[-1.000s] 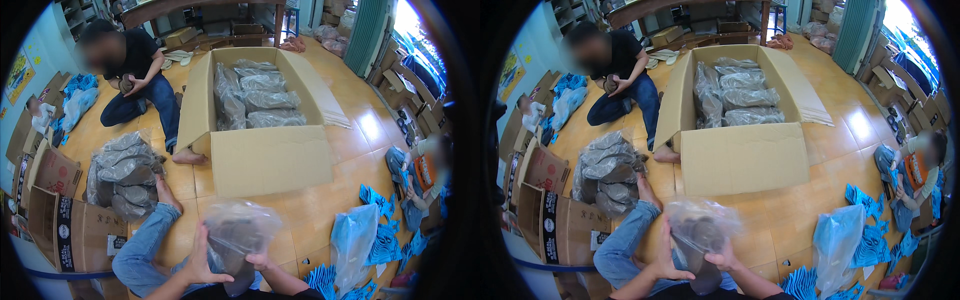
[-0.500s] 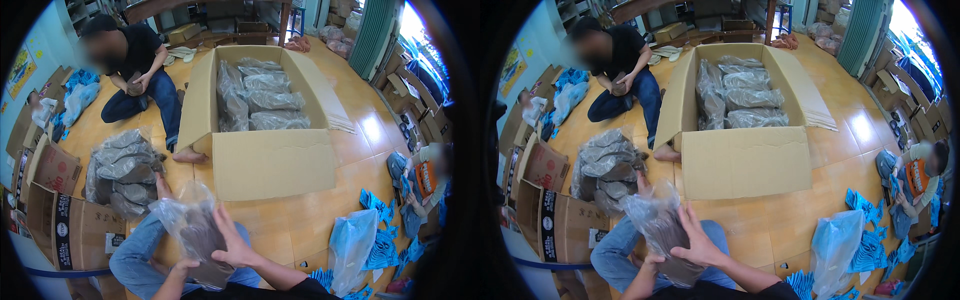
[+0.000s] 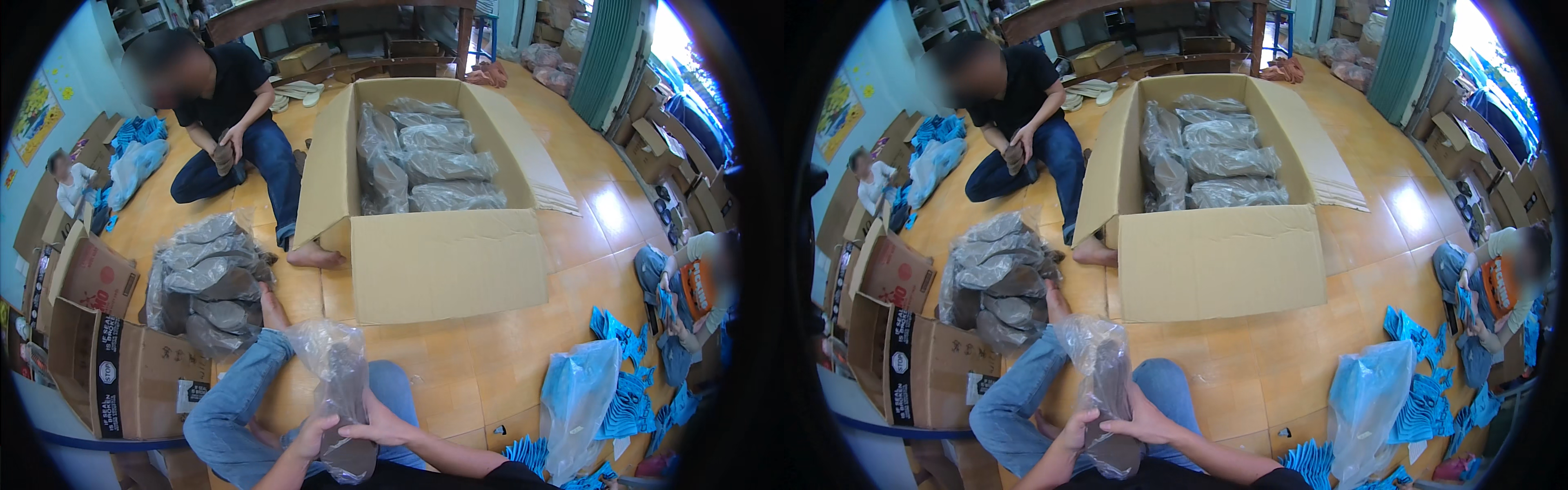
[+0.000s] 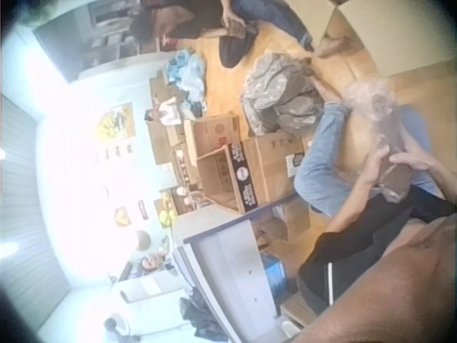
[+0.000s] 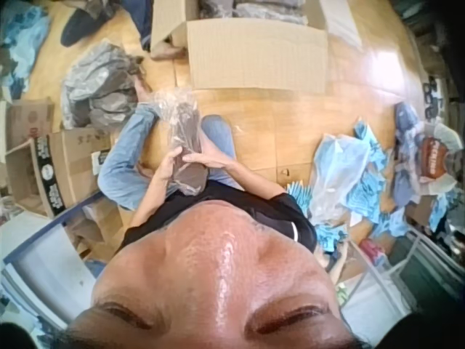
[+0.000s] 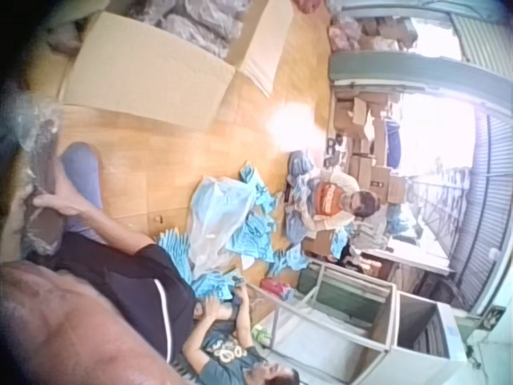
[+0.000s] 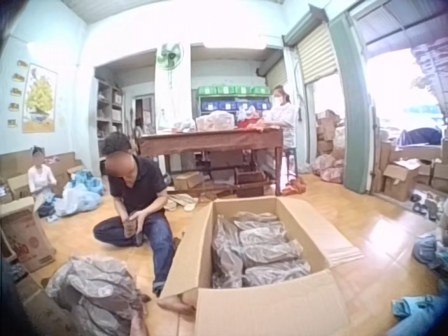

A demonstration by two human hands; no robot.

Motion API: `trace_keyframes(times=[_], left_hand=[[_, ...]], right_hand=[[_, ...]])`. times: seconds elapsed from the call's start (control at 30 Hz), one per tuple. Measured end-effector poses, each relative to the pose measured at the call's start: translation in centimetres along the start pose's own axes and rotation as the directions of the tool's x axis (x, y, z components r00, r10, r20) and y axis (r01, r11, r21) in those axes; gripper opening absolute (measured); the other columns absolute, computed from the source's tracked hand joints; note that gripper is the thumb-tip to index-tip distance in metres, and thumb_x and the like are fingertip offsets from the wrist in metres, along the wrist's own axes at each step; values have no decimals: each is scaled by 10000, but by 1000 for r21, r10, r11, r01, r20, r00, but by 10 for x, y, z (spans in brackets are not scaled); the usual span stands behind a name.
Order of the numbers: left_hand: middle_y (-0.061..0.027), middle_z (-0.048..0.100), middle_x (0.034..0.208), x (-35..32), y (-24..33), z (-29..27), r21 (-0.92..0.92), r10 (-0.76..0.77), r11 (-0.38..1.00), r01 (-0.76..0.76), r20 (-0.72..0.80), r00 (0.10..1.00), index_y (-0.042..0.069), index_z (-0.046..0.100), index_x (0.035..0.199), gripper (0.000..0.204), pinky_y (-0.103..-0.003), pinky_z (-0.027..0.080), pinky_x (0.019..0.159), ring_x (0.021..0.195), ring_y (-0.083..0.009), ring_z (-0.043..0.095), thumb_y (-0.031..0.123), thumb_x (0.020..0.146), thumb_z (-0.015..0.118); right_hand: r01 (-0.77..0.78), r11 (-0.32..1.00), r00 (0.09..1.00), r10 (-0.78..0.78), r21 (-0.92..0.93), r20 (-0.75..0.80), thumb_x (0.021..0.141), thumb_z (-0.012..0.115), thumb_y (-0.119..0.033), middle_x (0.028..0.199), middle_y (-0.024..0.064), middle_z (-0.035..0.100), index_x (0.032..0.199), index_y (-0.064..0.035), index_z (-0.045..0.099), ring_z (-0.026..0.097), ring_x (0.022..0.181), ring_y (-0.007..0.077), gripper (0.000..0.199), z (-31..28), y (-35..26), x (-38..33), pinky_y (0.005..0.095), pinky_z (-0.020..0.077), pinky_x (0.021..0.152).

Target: The person sits on the floor and repeatedly picks up, inspects, and stacks brown shoe insoles. They handle the insoles one by one, turning them over to check the tread pattern, and place them into a neat pile on the floor.

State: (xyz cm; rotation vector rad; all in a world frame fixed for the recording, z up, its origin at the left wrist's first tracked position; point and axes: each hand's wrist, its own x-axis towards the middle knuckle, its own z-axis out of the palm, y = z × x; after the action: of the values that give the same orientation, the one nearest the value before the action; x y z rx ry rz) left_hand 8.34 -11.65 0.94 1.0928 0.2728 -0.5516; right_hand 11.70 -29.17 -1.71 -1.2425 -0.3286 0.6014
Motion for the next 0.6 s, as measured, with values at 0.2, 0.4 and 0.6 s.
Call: trace_keyframes(times=[0.2,0.4,0.6], left_hand=[[-175,203,1523,0,6,11,143,395,902,-406,100,913,-16,51,1508,1148,-387,199,1137,1401,-276,240,506,742,727],[-166,288,1465,-11,-11,9,-33,232,973,-230,71,970,-34,107,1491,1196,-390,262,1111,1353,-275,323,474,640,776],[-173,288,1460,-4,-11,-2,-149,87,985,-87,-7,996,-37,119,1488,1180,-394,257,1113,1357,-276,314,478,647,766]], right_hand=[[-176,937,984,177,301,23,780,734,-230,1399,173,365,1445,67,163,361,1314,255,925,-22,-17,0,375,295,1102],[-13,995,999,9,94,44,800,716,-250,1373,199,399,1424,76,215,385,1294,277,865,-14,-44,9,394,305,1094],[15,942,961,79,-335,266,825,679,-399,1489,268,232,1457,71,148,239,1402,375,951,-13,-65,23,430,208,1149]])
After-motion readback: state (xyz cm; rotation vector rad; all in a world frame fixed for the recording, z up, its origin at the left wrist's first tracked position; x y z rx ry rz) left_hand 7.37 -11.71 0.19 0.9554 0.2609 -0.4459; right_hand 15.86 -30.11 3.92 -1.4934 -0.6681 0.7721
